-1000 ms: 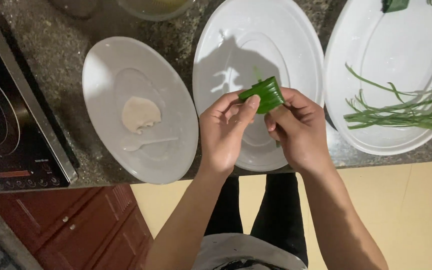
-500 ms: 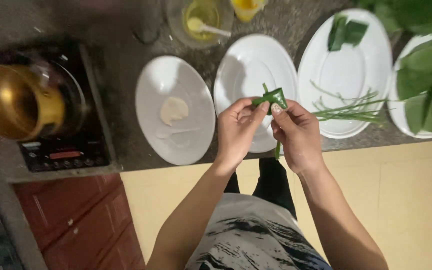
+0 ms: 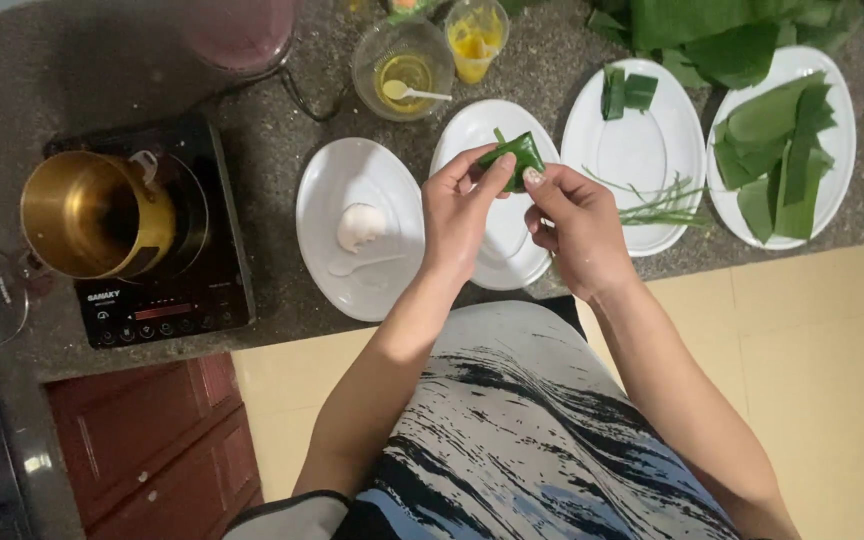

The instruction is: Preparing banana leaf strips and wrapping them around small portions of filling to make dumplings.

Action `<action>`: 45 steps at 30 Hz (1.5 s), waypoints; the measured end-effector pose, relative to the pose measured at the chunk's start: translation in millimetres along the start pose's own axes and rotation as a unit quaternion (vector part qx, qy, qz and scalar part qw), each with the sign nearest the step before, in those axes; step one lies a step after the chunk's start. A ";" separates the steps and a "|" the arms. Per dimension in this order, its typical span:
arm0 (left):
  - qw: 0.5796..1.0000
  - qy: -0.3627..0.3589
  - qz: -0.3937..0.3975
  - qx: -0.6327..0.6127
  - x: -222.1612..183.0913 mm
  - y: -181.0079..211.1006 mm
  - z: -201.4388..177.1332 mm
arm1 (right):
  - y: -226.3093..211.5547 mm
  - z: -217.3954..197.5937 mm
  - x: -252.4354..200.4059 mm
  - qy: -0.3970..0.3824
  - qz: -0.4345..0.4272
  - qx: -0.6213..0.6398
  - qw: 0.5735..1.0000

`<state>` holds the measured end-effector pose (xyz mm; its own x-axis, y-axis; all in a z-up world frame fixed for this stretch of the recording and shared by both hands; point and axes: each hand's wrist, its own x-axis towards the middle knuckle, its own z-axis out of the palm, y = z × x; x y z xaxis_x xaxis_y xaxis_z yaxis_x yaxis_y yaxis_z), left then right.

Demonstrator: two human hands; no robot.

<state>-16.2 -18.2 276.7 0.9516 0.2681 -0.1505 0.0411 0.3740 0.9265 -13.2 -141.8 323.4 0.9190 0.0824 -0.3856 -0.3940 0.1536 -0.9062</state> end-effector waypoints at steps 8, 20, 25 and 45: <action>0.998 0.043 -0.023 0.030 19.3 6.7 -1.1 | -1.4 -31.7 2.3 -0.045 -0.232 -0.405 0.883; 0.988 -0.067 -0.047 0.131 23.3 11.0 0.4 | -114.5 -6.0 -25.4 -0.263 -0.273 -0.831 0.407; 0.971 -0.120 -0.055 0.199 13.7 41.2 9.0 | -137.4 -8.7 18.1 -0.312 -0.278 -0.827 0.376; 0.977 -0.186 0.066 0.078 8.9 80.8 -5.1 | -65.8 -13.0 74.8 -0.283 -0.099 -0.237 0.924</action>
<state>-6.0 18.9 348.4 0.9955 -0.0467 0.0822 -0.0707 0.2099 0.9752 81.7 -158.5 351.9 0.7645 0.6209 -0.1731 -0.0451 -0.2164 -0.9753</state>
